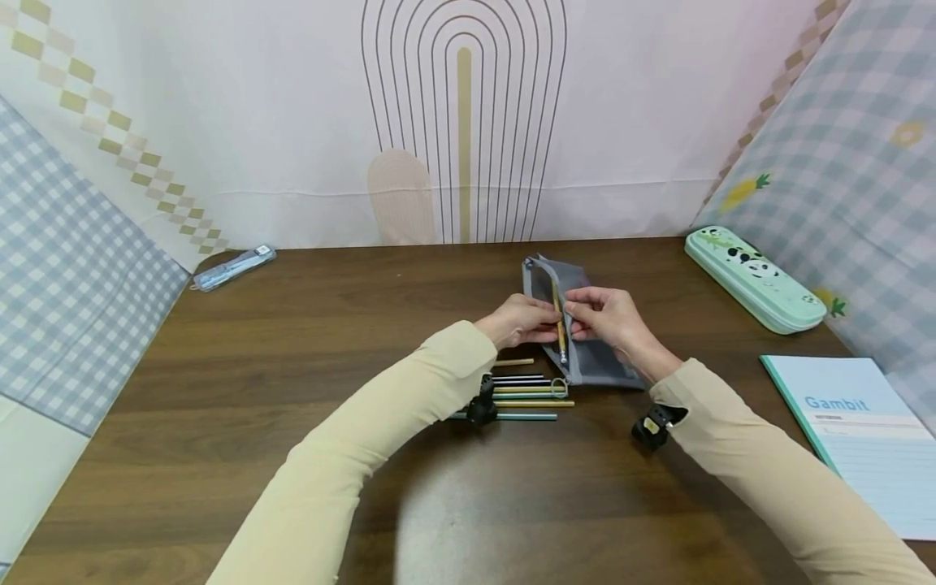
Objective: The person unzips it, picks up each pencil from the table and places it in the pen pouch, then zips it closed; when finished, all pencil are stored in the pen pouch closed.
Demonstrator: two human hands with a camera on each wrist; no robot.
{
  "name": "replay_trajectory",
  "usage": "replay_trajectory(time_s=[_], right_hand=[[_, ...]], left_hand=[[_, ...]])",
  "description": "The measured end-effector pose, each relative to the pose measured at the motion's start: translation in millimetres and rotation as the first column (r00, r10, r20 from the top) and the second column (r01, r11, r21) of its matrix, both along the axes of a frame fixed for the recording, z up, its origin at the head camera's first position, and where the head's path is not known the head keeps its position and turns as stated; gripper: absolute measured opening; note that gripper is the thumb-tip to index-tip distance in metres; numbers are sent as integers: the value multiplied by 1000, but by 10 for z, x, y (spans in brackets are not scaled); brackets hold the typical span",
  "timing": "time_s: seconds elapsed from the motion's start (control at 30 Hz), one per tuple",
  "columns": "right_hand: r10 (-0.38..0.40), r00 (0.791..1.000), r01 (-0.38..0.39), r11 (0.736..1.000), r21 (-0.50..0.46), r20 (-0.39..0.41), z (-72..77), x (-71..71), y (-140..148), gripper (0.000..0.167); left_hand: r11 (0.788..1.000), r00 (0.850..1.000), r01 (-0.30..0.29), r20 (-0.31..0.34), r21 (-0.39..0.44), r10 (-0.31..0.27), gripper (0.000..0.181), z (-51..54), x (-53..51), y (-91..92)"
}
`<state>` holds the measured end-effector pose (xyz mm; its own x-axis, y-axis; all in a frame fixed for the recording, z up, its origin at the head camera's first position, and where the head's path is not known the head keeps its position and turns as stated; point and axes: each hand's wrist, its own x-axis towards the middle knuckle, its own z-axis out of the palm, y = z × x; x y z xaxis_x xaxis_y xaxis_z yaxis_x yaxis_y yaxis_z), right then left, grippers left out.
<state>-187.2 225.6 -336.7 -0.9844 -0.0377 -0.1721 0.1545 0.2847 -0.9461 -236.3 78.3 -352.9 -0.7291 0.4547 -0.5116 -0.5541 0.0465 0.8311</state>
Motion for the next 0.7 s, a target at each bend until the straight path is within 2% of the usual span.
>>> replay_trajectory(time_s=[0.1, 0.2, 0.3, 0.37, 0.4, 0.47, 0.57, 0.7], right_hand=[[-2, 1000, 2, 1000, -11, 4, -2, 3, -2, 39], [-4, 1000, 4, 1000, -18, 3, 5, 9, 6, 39], [-8, 1000, 7, 1000, -18, -1, 14, 11, 24, 40], [-14, 1000, 14, 1000, -22, -2, 21, 11, 41, 41], [-15, 1000, 14, 1000, -24, -2, 19, 7, 52, 42], [-17, 1000, 17, 999, -33, -2, 17, 2, 68, 43], [-20, 1000, 20, 999, -42, -4, 9, -3, 86, 42], [-25, 1000, 25, 999, -39, -3, -10, 3, 99, 42]], left_hand=[[1000, 1000, -15, -9, 10, 15, 36, 5, 27, 32], [1000, 999, 10, -33, 10, -10, 37, 25, 41, -16], [997, 993, 77, -93, -12, -78, 38, 61, 30, -189], [988, 976, 141, -162, -61, -149, 37, 95, 15, -378], [980, 962, 176, -194, -98, -192, 37, 111, 6, -490], [949, 922, 244, -256, -200, -291, 37, 127, -13, -731], [877, 845, 317, -313, -362, -435, 36, 110, -24, -1083], [793, 761, 364, -335, -489, -556, 33, 36, 17, -1413]])
